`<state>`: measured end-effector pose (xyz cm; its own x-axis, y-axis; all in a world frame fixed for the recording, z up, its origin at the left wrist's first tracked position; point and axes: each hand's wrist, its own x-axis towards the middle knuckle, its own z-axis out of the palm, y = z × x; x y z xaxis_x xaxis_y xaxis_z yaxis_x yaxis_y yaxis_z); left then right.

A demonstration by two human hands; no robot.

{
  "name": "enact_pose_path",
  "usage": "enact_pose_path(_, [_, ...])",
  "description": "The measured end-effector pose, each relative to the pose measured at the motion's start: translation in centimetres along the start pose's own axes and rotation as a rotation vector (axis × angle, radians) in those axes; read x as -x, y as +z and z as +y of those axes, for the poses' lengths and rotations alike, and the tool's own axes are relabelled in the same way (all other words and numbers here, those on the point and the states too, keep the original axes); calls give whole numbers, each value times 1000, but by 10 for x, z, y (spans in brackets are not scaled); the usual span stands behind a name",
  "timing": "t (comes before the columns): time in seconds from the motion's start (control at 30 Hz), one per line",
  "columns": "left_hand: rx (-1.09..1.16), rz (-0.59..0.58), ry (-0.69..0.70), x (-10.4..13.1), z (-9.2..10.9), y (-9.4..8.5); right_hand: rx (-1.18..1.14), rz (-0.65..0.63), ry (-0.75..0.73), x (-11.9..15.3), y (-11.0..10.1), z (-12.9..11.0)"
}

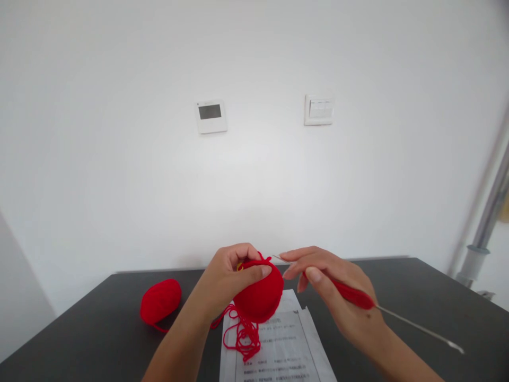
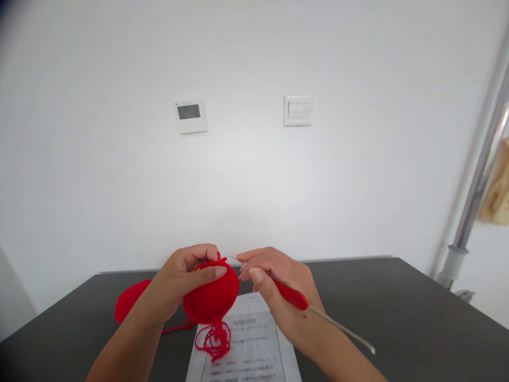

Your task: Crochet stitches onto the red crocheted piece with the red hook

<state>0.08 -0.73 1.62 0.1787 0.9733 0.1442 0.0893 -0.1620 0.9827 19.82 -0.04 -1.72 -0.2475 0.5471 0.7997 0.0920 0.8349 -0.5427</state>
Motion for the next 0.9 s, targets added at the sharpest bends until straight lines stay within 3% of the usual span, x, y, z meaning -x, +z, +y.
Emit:
enact_pose_path(0.1, [-74,31,27,2,3,5,104,-24,-116,0,1,1])
enact_pose_path(0.27, [-187,42,37,9,7,12,181,-113,-91,-3,6,3])
enact_pose_path(0.4, [-205,0,44,14,11,15,108,-168,81,-3,9,0])
enact_pose_path(0.57, [-264,-37,129,19,16,13,-134,-73,397,0,10,-4])
enact_pose_path(0.73, [-383,77,221,22,17,14,-263,-46,467,0,11,-7])
enact_pose_path(0.9, [-441,53,257,23,14,17,-279,-125,467,-2,11,-13])
